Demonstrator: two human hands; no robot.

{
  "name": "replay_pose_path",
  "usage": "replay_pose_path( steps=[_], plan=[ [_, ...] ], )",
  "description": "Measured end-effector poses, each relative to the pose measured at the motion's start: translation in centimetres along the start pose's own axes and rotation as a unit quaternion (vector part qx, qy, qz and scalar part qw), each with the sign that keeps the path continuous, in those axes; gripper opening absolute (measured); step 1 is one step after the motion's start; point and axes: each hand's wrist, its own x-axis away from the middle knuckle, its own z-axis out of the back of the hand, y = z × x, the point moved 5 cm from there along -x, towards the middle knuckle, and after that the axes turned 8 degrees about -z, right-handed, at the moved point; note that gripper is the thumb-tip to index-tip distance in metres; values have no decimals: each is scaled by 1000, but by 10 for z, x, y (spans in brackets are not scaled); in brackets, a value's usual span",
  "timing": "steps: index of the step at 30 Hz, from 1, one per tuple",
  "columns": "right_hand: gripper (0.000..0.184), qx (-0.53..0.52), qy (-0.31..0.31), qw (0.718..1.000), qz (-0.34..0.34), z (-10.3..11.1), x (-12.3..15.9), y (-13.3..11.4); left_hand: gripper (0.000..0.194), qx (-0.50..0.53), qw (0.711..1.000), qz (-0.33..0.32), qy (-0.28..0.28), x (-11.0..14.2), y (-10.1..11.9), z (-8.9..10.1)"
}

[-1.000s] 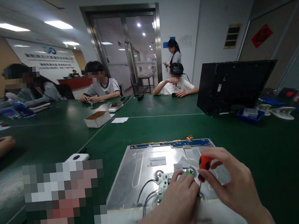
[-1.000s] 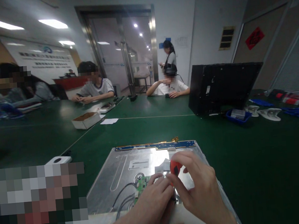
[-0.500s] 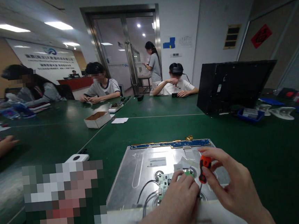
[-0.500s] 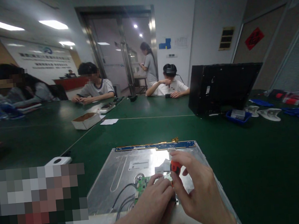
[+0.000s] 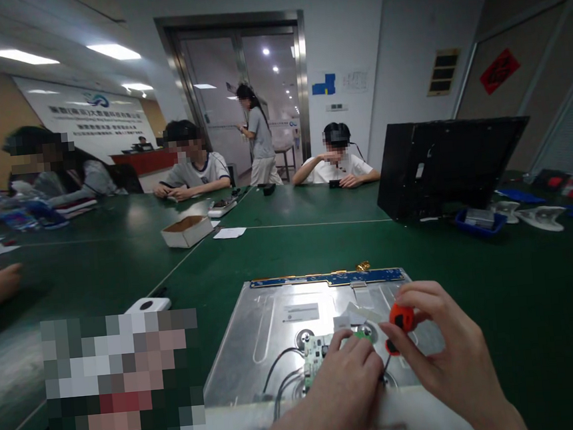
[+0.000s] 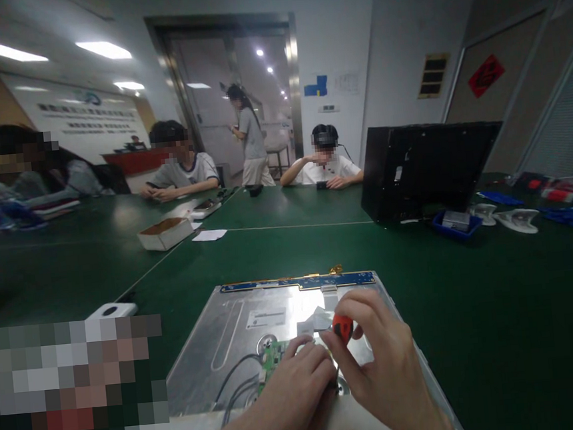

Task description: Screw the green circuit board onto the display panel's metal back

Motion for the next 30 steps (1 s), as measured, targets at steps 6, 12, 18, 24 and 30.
replay_pose_path(
  steps=[6,12,18,24,30],
  plan=[
    [16,18,9,1000,11,2,-2,-3,16,-3,1000,4,-1,1,-1,-2],
    [18,-6,-2,1000,5,2,3,1,17,-5,1000,-1,-6,1,1,1],
    [22,15,18,1000,-20,1,7,5,18,-6,1000,4,-9,0,0,-1],
    [24,-22,-8,999,-37,-1,5,4,12,-5,1000,5,-1,0,0,-2],
    [19,-30,1,1000,-9,2,3,0,16,-13,1000,2,17,0,1,-1]
  ],
)
